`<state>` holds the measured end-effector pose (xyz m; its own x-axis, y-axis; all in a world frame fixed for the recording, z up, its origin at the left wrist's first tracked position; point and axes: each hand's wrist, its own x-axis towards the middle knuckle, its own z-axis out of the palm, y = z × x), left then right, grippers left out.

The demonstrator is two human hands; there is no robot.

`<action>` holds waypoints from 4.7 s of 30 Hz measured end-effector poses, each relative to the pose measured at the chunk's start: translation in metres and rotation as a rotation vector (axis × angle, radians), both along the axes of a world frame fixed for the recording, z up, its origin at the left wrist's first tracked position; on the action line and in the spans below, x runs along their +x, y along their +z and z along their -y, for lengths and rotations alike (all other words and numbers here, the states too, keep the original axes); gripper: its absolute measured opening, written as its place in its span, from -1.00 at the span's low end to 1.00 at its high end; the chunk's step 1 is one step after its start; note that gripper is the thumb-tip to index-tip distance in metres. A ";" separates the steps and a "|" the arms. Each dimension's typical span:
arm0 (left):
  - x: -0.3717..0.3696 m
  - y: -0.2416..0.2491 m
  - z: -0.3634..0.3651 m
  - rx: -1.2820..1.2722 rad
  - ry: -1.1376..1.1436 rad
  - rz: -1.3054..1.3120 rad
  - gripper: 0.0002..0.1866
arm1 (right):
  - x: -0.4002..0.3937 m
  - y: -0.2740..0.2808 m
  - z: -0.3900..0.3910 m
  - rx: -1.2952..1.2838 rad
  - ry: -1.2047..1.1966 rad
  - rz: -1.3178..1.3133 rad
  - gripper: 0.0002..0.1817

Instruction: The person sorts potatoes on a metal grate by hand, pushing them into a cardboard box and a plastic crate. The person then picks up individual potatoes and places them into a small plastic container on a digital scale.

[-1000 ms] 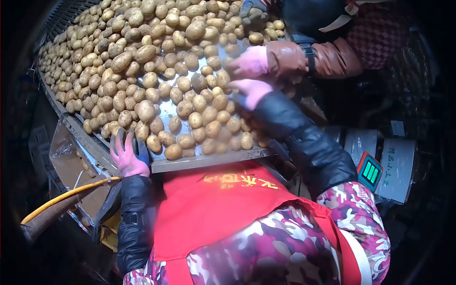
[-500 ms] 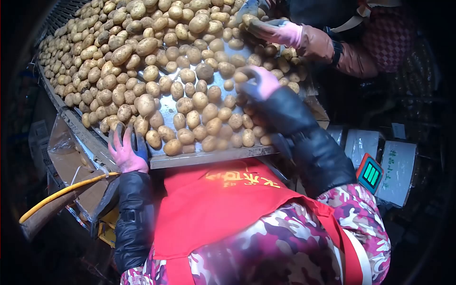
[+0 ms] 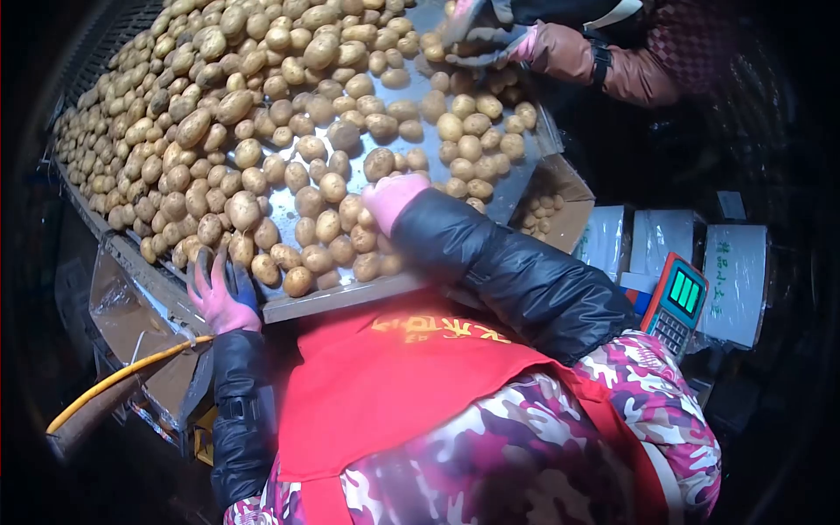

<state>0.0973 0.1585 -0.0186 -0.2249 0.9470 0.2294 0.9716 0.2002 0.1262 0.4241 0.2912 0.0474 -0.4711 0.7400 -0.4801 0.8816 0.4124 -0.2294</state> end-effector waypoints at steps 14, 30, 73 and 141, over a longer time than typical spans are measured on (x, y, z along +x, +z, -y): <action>0.004 0.001 -0.001 -0.024 0.029 0.058 -0.52 | 0.228 0.026 0.098 0.372 -0.482 0.127 -0.51; 0.001 0.002 -0.001 -0.006 0.000 0.023 -0.53 | 0.094 -0.009 -0.018 -0.021 -0.232 0.134 -0.55; 0.108 0.034 -0.087 0.049 -0.457 0.416 -0.41 | 0.022 -0.047 0.023 0.346 0.263 -0.403 -0.24; -0.105 0.072 -0.213 0.367 0.250 0.129 -0.48 | 0.011 -0.033 -0.006 0.302 0.371 -0.413 -0.10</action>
